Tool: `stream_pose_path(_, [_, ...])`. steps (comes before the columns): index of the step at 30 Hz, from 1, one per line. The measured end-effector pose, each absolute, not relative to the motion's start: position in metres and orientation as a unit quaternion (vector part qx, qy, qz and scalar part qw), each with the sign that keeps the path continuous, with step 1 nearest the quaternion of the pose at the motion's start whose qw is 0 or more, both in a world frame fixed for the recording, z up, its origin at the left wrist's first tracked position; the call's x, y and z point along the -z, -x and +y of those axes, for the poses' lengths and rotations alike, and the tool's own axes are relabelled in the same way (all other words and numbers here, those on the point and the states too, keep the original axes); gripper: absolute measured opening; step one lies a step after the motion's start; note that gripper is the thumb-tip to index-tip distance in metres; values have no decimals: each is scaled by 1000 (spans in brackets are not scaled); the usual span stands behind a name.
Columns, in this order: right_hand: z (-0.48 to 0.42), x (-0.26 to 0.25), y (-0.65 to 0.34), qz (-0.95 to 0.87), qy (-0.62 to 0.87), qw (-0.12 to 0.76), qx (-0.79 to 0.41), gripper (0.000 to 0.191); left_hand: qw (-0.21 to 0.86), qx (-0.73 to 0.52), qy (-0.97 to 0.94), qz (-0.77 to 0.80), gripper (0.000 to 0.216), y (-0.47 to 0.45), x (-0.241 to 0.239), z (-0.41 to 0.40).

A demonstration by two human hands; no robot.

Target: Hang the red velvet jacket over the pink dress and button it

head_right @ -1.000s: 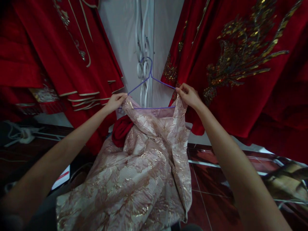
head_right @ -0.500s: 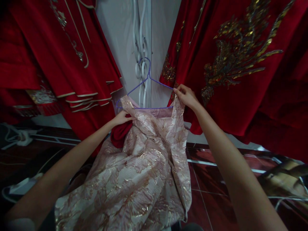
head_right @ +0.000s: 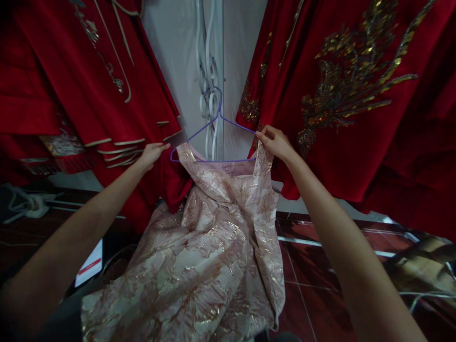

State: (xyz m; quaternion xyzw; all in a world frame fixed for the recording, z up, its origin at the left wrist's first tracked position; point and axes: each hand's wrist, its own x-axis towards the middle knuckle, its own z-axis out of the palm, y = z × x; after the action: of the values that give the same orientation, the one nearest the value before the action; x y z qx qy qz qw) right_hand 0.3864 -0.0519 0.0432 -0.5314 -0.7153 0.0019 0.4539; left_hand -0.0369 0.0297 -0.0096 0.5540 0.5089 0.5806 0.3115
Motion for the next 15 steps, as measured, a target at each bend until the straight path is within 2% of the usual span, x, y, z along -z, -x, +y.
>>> stream_pose_path(3, [-62, -48, -381, -722, 530, 446, 2, 41, 222, -603, -601, 476, 20, 7, -31, 26])
stream_pose_path(6, [-75, -53, -374, -741, 510, 436, -18, 42, 142, -599, -667, 420, 20, -37, -64, 15])
stream_pose_path(12, [-81, -61, -374, -753, 507, 416, -58, 48, 191, -594, -731, 277, 26, -105, -84, -22])
stream_pose_path(15, [-62, -73, -380, -721, 585, 350, -126, 53, 227, -562, -746, 275, 28, -100, -79, -27])
